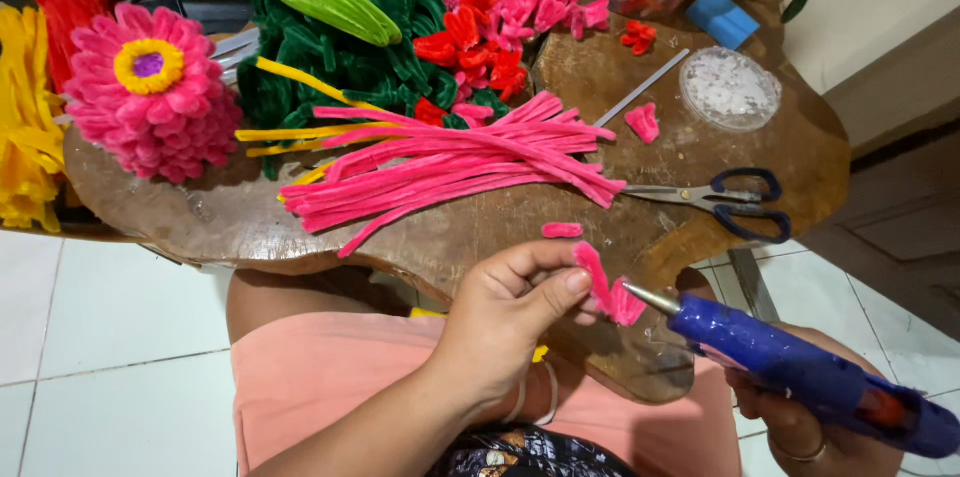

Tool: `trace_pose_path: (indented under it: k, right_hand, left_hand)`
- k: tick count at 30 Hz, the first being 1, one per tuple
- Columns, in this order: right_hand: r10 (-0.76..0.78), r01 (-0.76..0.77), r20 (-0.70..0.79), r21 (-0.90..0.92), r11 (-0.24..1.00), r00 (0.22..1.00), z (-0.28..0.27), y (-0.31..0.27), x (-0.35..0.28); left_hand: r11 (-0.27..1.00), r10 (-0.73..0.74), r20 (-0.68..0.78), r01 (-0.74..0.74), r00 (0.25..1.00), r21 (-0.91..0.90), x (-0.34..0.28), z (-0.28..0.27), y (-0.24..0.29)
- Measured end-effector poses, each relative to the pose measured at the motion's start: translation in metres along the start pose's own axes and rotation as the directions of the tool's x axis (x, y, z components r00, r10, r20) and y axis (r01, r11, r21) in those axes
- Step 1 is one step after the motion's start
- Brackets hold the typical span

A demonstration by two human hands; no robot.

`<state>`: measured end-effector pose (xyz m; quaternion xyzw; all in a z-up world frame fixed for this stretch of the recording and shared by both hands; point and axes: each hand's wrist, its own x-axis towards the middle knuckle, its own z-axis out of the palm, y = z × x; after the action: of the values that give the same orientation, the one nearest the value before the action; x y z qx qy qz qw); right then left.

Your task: The person assembles a small pink flower by applying glue to the end of a pink felt strip and rolling it together, then repeats this with other strips.

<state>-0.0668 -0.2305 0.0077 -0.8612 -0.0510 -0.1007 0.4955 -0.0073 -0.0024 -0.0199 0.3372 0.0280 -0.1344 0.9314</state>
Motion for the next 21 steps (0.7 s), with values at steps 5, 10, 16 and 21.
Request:
trace_pose_path:
  k: [5,10,16,21]
  right_hand:
    - [0.074,-0.072,0.013,-0.072,0.995,0.997,-0.003,0.019,0.001]
    - [0.141,-0.141,0.002,-0.039,0.989,0.990,-0.002,0.014,0.002]
    - [0.116,-0.113,0.004,-0.204,0.973,0.993,-0.003,0.015,0.002]
    - [0.106,-0.101,0.030,-0.122,0.987,0.994,-0.010,0.028,-0.003]
  left_hand:
    - [0.999,0.035,0.022,-0.034,0.999,-0.030,0.006,-0.001,0.000]
    - [0.998,0.050,0.050,-0.048,0.998,-0.042,0.006,-0.002,0.001]
    - [0.998,0.058,0.037,-0.058,0.998,-0.005,0.003,-0.001,0.003]
    - [0.994,0.099,0.012,-0.099,0.995,0.046,0.006,-0.002,0.004]
